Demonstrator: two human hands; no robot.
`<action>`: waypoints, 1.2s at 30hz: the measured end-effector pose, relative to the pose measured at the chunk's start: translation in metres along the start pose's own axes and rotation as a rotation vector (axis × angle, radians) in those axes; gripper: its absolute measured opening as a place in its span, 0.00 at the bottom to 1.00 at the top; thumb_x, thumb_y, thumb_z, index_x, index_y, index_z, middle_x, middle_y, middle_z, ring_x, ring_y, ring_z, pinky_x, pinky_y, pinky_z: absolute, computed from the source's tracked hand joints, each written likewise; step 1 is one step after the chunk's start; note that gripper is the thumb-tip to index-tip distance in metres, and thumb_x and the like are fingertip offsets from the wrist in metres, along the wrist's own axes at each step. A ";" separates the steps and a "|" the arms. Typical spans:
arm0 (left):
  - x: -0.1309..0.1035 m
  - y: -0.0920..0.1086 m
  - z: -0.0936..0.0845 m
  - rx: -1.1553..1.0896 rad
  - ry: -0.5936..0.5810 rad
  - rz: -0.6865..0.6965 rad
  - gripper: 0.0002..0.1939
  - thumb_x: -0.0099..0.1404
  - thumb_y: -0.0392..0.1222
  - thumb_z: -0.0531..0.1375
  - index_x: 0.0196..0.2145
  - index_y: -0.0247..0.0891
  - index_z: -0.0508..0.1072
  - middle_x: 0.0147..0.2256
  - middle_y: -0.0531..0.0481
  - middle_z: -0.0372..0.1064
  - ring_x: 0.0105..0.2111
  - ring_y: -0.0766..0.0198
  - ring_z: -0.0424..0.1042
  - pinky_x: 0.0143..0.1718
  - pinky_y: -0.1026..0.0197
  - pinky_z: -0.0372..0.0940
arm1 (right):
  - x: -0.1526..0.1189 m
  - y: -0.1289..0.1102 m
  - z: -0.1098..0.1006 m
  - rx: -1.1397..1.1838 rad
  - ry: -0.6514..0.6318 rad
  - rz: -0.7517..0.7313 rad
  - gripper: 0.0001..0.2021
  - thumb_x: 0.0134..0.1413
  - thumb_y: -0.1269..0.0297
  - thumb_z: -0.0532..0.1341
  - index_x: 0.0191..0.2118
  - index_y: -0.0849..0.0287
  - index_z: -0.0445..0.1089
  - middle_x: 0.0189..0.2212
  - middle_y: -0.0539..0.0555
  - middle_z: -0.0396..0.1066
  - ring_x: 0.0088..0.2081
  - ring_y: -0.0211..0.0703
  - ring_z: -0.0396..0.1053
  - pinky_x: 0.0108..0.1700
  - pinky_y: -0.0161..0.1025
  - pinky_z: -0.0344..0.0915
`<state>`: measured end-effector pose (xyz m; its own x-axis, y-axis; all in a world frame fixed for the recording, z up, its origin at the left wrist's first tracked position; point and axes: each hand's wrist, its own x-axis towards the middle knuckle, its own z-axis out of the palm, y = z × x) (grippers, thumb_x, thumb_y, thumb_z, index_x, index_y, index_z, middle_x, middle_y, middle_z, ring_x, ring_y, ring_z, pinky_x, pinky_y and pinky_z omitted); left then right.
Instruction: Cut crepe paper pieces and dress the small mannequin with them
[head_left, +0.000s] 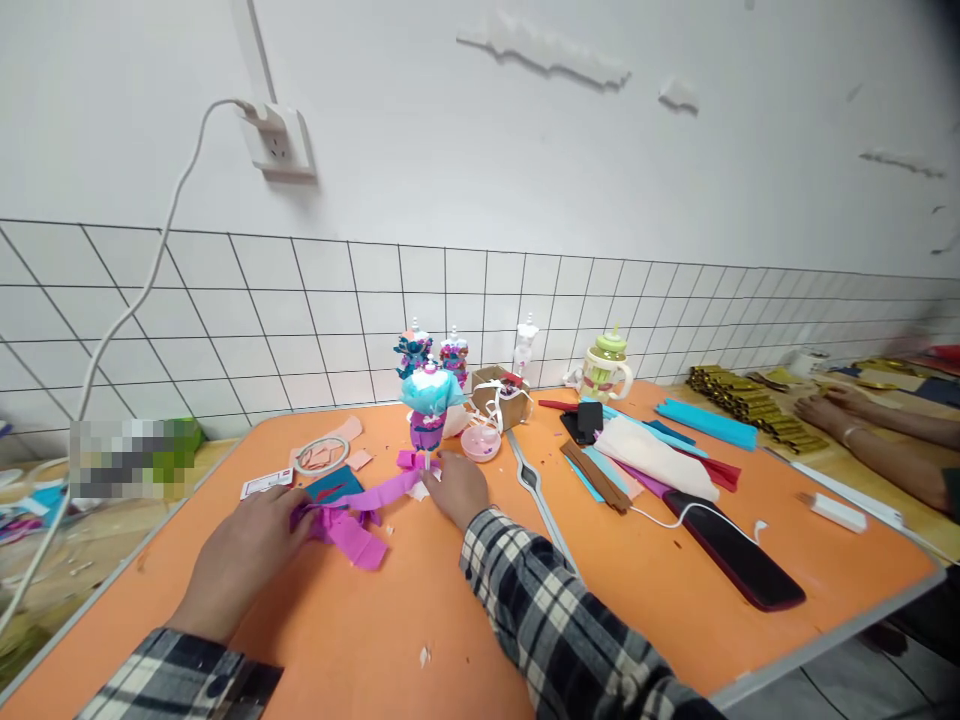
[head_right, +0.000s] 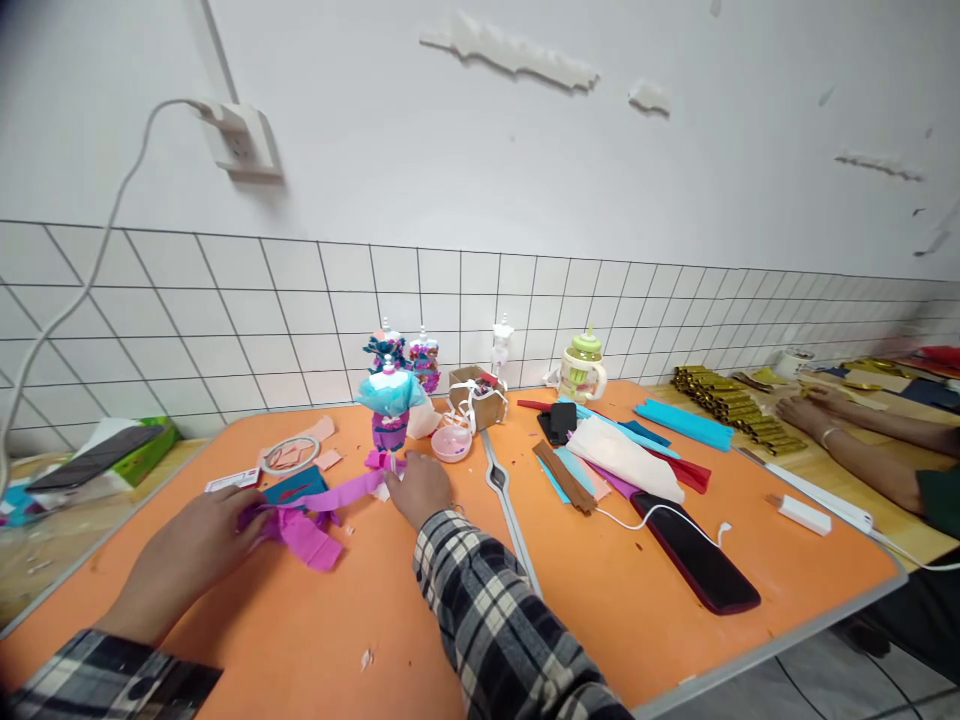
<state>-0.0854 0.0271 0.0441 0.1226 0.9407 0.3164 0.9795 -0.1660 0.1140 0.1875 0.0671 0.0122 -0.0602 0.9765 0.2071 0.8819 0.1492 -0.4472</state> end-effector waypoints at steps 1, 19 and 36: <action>-0.001 -0.003 0.001 -0.002 -0.010 0.001 0.14 0.61 0.50 0.53 0.30 0.43 0.75 0.35 0.41 0.76 0.39 0.46 0.73 0.34 0.54 0.63 | 0.006 -0.003 0.005 -0.002 -0.008 0.013 0.21 0.60 0.50 0.55 0.50 0.60 0.68 0.42 0.60 0.72 0.45 0.50 0.69 0.43 0.41 0.62; -0.008 -0.034 0.010 -0.314 -0.070 -0.267 0.13 0.58 0.42 0.51 0.36 0.44 0.74 0.37 0.48 0.79 0.39 0.50 0.76 0.36 0.57 0.68 | 0.017 0.004 0.015 0.023 0.002 0.020 0.16 0.60 0.64 0.54 0.53 0.58 0.63 0.46 0.59 0.67 0.46 0.49 0.68 0.41 0.41 0.61; -0.021 0.013 0.007 -0.384 0.082 0.166 0.16 0.61 0.42 0.51 0.43 0.40 0.74 0.43 0.44 0.76 0.43 0.52 0.73 0.43 0.54 0.66 | -0.037 -0.017 0.014 0.669 -0.335 -0.351 0.06 0.49 0.68 0.65 0.35 0.57 0.76 0.48 0.54 0.73 0.53 0.45 0.65 0.58 0.42 0.56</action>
<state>-0.0745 0.0070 0.0321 0.2456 0.8677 0.4322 0.8150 -0.4262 0.3926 0.1681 0.0307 -0.0003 -0.5099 0.8346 0.2085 0.3269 0.4122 -0.8505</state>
